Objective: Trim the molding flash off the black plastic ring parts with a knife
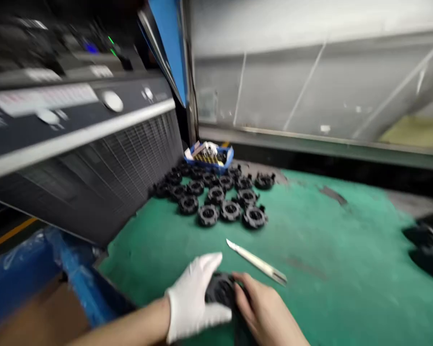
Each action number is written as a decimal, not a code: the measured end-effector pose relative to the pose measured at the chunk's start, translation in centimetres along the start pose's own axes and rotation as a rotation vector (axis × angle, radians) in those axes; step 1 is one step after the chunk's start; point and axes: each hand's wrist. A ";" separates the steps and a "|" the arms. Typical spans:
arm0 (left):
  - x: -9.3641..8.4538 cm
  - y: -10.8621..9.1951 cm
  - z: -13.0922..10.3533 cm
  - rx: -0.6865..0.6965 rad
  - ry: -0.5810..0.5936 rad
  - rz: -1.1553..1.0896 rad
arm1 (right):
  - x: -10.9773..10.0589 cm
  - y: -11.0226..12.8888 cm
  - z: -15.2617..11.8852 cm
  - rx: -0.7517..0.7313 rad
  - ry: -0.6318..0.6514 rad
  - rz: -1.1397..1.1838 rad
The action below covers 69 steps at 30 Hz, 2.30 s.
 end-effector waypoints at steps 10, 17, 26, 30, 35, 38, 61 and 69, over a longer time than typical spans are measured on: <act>-2.6 -2.6 -1.8 -0.065 -0.028 0.092 | -2.5 -4.4 -0.4 0.046 -0.141 -0.372; -1.9 -3.8 -2.0 0.013 -0.022 0.169 | -1.7 -5.0 0.8 0.077 -0.083 -0.385; -4.3 -2.7 3.6 0.233 0.127 0.079 | -3.1 -4.7 -0.3 0.108 -0.069 -0.495; -3.1 -2.4 4.0 0.187 0.074 -0.044 | -4.3 -3.5 -3.1 0.359 -0.174 -0.209; -1.1 -2.8 4.2 0.208 0.024 0.042 | -4.3 0.0 -5.7 0.514 -0.246 0.309; -0.9 -2.7 4.8 0.291 0.062 0.069 | -4.1 1.1 -6.3 0.495 -0.171 0.307; -0.8 -2.8 5.1 0.303 0.063 0.135 | -4.6 0.8 -5.7 0.020 0.041 -0.267; -1.3 -3.0 5.2 0.377 0.167 0.137 | -4.0 3.1 -6.1 -0.006 0.064 -0.242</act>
Point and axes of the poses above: each hand's wrist, its own z-axis towards the middle knuckle, its own x-axis out of the palm, y = z × x, and after that the axes turned 9 degrees about -x, right-handed
